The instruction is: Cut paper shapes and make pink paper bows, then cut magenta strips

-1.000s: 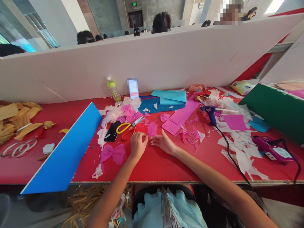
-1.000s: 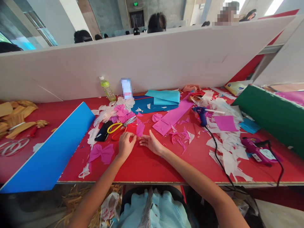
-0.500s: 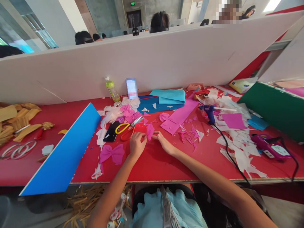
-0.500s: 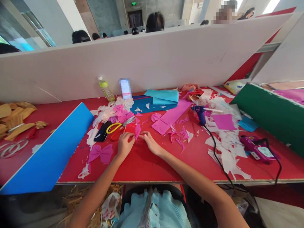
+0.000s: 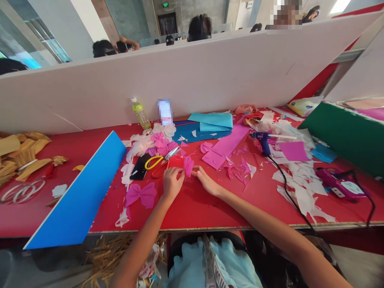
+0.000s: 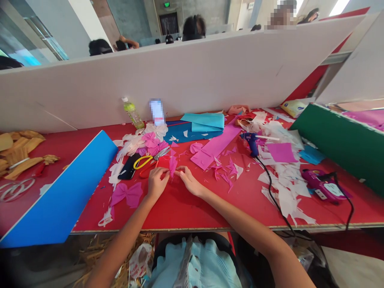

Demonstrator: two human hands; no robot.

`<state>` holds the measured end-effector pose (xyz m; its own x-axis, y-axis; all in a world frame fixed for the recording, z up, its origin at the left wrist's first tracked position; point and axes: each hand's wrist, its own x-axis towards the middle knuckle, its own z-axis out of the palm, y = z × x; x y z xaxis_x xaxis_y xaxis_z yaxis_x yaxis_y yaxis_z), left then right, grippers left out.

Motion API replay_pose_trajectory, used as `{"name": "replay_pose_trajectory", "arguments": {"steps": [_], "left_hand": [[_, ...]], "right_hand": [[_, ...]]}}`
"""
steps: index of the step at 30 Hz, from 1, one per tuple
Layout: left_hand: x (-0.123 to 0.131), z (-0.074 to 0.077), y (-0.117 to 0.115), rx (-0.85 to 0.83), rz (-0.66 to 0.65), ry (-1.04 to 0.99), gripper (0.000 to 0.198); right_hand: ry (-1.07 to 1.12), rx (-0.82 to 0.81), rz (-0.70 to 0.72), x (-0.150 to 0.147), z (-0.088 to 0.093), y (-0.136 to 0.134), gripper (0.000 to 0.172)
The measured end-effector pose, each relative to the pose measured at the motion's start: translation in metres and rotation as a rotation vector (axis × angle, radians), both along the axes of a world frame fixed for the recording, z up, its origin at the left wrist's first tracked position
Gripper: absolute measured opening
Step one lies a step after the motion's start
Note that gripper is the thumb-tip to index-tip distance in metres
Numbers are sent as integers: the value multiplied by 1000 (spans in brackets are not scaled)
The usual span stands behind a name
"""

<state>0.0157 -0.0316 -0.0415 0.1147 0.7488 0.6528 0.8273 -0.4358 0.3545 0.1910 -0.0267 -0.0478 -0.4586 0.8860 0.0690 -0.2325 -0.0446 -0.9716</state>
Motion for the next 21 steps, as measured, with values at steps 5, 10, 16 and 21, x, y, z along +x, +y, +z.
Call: {"name": "replay_pose_trajectory", "arguments": {"steps": [5,10,16,21], "left_hand": [[0,1,0,-10,-17,-21,6],[-1,1,0,3,-14,-21,6],[0,1,-1,29,4,-19,12],[1,3,-3,48,10,-35,13]], "right_hand": [[-139,152,-32,-1,-1,0,46],[-235,242,-1,0,-3,1,53],[-192,224,-2,-1,2,-1,54],[-43,80,-4,-1,4,0,49]]}}
